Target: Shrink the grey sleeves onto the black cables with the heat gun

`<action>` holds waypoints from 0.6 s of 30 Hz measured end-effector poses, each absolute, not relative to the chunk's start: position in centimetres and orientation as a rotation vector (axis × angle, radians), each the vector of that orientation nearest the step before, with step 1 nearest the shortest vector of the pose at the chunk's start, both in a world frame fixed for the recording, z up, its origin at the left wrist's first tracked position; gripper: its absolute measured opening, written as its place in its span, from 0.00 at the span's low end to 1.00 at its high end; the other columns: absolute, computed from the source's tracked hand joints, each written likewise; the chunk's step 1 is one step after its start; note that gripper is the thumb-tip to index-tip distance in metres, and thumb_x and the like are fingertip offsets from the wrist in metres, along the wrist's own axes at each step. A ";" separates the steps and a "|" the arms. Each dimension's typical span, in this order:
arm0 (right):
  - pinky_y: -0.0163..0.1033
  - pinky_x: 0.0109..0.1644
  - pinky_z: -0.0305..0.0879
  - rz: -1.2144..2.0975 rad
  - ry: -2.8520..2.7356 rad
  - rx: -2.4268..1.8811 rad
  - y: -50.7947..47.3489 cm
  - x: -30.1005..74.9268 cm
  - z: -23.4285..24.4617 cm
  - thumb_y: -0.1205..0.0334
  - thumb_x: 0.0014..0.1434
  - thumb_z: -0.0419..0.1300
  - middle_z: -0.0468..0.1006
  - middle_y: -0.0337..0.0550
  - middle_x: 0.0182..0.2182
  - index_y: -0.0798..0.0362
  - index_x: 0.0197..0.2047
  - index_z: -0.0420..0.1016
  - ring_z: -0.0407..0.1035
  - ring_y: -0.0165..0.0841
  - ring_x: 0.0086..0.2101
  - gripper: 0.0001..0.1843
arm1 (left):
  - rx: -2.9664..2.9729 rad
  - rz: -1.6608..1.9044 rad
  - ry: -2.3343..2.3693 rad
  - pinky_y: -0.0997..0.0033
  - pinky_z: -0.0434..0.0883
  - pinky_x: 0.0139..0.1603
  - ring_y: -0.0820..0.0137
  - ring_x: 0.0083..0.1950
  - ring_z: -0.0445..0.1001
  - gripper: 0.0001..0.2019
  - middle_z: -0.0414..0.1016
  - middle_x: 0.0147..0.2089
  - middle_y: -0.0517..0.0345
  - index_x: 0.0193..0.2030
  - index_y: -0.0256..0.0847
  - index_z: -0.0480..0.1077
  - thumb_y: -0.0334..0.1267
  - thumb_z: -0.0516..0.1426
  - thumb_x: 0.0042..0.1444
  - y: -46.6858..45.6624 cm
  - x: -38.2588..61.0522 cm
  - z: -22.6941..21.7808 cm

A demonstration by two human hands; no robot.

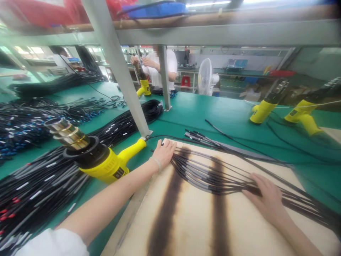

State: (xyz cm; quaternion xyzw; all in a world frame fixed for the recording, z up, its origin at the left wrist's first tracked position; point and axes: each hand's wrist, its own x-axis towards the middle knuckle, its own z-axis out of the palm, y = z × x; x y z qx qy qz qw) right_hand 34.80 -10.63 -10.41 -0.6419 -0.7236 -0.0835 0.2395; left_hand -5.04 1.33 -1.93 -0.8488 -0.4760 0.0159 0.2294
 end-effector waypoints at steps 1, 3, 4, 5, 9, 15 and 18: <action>0.50 0.51 0.54 -0.232 -1.984 -1.755 -10.6 34.9 -10.5 0.39 0.57 0.46 0.64 0.49 0.54 0.51 0.57 0.58 0.59 0.45 0.52 0.31 | -2.345 0.053 -1.311 0.46 0.53 0.52 0.54 0.52 0.61 0.17 0.67 0.48 0.39 0.52 0.32 0.63 0.27 0.44 0.57 1.8 -4.7 -1.9; 0.50 0.50 0.54 -0.242 -1.991 -1.736 -10.5 35.1 -10.7 0.40 0.57 0.47 0.64 0.49 0.54 0.51 0.57 0.57 0.59 0.45 0.52 0.31 | -2.374 0.077 -1.312 0.46 0.54 0.52 0.57 0.47 0.64 0.13 0.70 0.40 0.42 0.41 0.32 0.68 0.26 0.44 0.57 2.8 -4.2 -1.7; 0.50 0.51 0.54 -0.245 -1.994 -1.724 -10.4 35.2 -10.8 0.40 0.57 0.48 0.64 0.50 0.54 0.51 0.57 0.57 0.59 0.45 0.52 0.31 | -2.388 0.085 -1.309 0.48 0.56 0.50 0.58 0.44 0.65 0.12 0.70 0.37 0.44 0.37 0.33 0.68 0.26 0.44 0.57 3.3 -4.0 -1.6; 0.50 0.51 0.54 -0.247 -1.995 -1.712 -10.4 35.2 -10.8 0.40 0.57 0.49 0.64 0.50 0.54 0.50 0.58 0.56 0.59 0.45 0.52 0.32 | -2.396 0.087 -1.305 0.50 0.57 0.48 0.59 0.42 0.65 0.11 0.70 0.34 0.45 0.34 0.33 0.68 0.26 0.44 0.57 3.6 -3.9 -1.5; 0.49 0.53 0.53 -0.257 -1.996 -1.670 -10.4 35.0 -10.6 0.42 0.57 0.50 0.64 0.50 0.54 0.51 0.58 0.55 0.59 0.43 0.53 0.31 | -2.406 0.045 -1.297 0.53 0.57 0.48 0.62 0.41 0.65 0.10 0.70 0.34 0.49 0.34 0.36 0.66 0.22 0.46 0.53 4.2 -4.4 -0.9; 0.50 0.55 0.51 -0.226 -2.054 -1.729 -10.8 34.1 -9.4 0.40 0.55 0.52 0.57 0.51 0.58 0.52 0.63 0.47 0.55 0.44 0.55 0.39 | -2.325 -0.200 -1.307 0.53 0.53 0.52 0.64 0.42 0.64 0.10 0.68 0.35 0.52 0.36 0.37 0.63 0.22 0.45 0.54 1.0 -3.8 3.5; 0.53 0.55 0.50 -0.308 -2.107 -1.652 -11.1 33.5 -9.0 0.35 0.49 0.54 0.57 0.55 0.59 0.53 0.65 0.41 0.55 0.47 0.55 0.49 | -2.315 -0.271 -1.285 0.53 0.52 0.51 0.64 0.40 0.63 0.10 0.67 0.31 0.54 0.34 0.38 0.62 0.21 0.44 0.54 -1.8 -2.6 6.9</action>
